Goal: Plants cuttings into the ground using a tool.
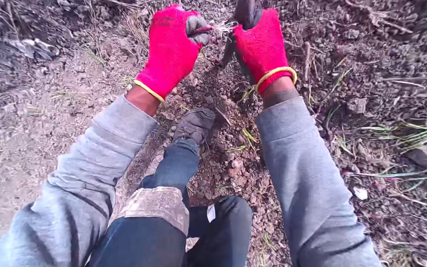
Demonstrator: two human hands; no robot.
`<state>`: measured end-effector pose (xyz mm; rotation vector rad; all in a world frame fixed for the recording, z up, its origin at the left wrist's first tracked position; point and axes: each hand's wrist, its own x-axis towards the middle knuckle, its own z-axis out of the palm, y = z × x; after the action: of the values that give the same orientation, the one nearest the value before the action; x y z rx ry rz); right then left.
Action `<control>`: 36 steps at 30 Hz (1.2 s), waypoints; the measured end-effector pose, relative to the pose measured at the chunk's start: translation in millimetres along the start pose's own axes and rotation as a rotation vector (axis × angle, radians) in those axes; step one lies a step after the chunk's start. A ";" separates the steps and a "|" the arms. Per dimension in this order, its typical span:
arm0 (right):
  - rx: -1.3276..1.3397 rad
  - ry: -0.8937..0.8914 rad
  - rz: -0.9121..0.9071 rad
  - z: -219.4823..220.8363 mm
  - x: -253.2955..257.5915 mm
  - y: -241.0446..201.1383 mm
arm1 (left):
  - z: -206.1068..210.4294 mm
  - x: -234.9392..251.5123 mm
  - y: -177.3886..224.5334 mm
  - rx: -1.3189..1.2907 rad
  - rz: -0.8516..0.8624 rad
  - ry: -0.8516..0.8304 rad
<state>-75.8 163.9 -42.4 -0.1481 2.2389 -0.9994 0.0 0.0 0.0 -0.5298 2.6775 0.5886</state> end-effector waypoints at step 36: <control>-0.122 -0.065 -0.016 16.7 38.4 12.7 | 11.1 16.9 -98.7 -0.018 -0.196 -0.113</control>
<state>-92.9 148.7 -79.8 -0.2488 2.2420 -0.8538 30.0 -83.0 -48.6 -0.7309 2.4801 0.5683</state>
